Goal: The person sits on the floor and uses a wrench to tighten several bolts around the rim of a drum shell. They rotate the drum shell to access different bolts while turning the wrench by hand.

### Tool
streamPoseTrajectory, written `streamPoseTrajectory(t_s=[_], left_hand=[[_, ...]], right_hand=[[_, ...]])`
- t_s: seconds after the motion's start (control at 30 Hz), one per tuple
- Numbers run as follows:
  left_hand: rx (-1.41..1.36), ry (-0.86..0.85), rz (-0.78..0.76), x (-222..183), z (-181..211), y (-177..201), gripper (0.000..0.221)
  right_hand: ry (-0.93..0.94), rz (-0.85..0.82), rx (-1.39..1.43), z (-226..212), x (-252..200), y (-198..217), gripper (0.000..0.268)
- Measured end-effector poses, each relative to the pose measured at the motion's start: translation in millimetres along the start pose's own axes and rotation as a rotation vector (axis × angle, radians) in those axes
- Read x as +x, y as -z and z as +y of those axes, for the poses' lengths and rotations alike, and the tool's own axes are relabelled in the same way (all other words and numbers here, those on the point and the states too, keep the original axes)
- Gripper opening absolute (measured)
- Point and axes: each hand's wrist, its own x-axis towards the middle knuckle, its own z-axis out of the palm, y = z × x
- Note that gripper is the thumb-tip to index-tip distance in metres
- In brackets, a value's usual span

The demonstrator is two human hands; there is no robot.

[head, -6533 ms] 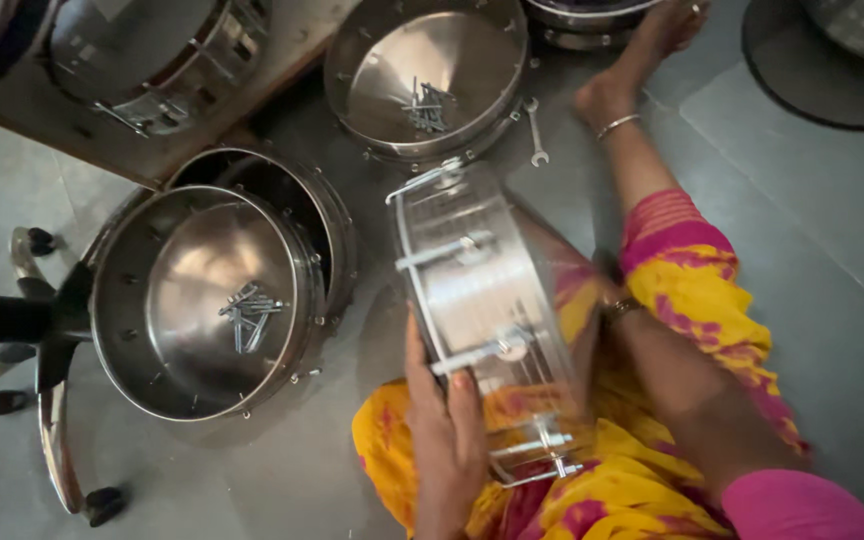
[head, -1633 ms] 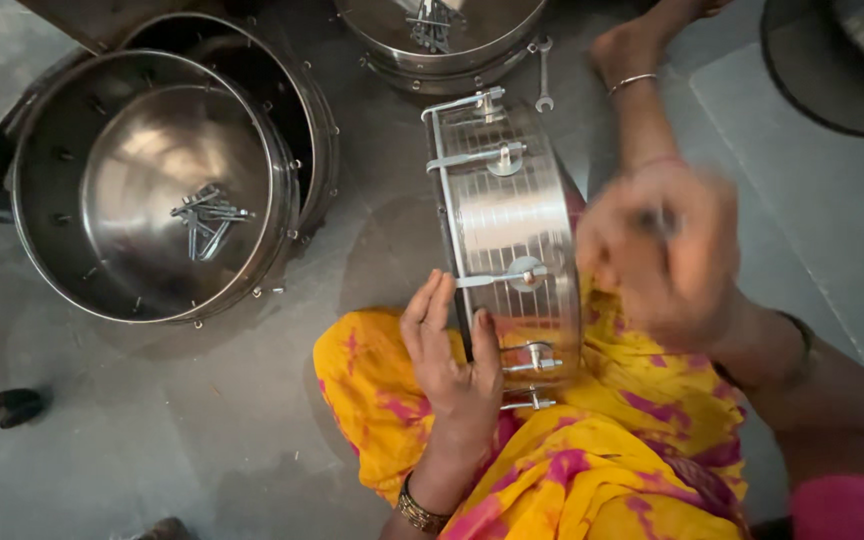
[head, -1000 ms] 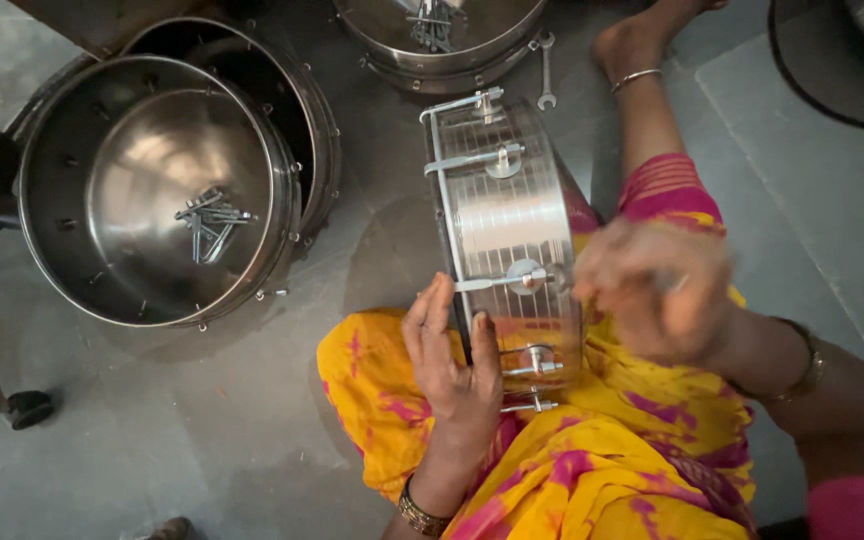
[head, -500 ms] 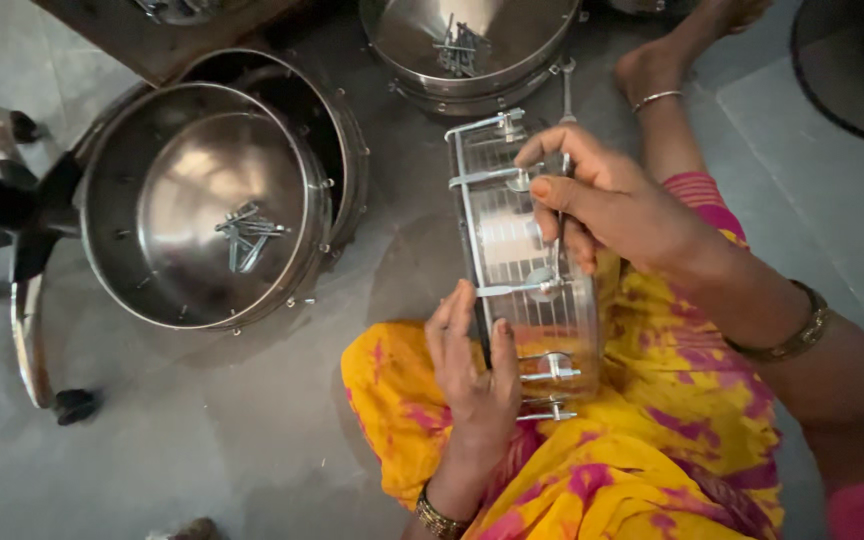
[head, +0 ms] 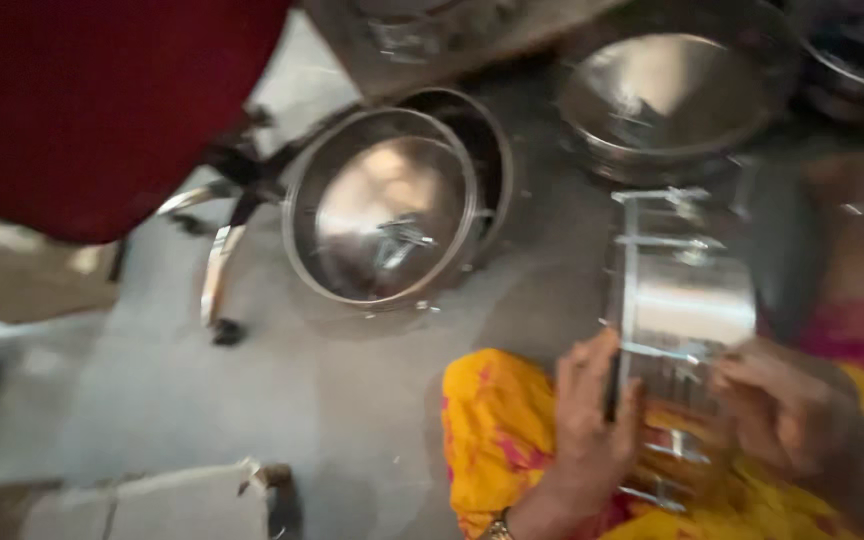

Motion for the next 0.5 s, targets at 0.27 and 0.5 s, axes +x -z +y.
streamPoseTrajectory(t_s=[0.27,0.5], left_hand=[[-0.092,-0.066,0.061,0,-21,-11,0.046],[0.151,-0.171,0.008,6,-11,-5,0.047]], right_hand=[[-0.011,0.161,0.080,77,9,-42,0.026],[-0.014,0.196,0.106,96,3,-40,0.031]])
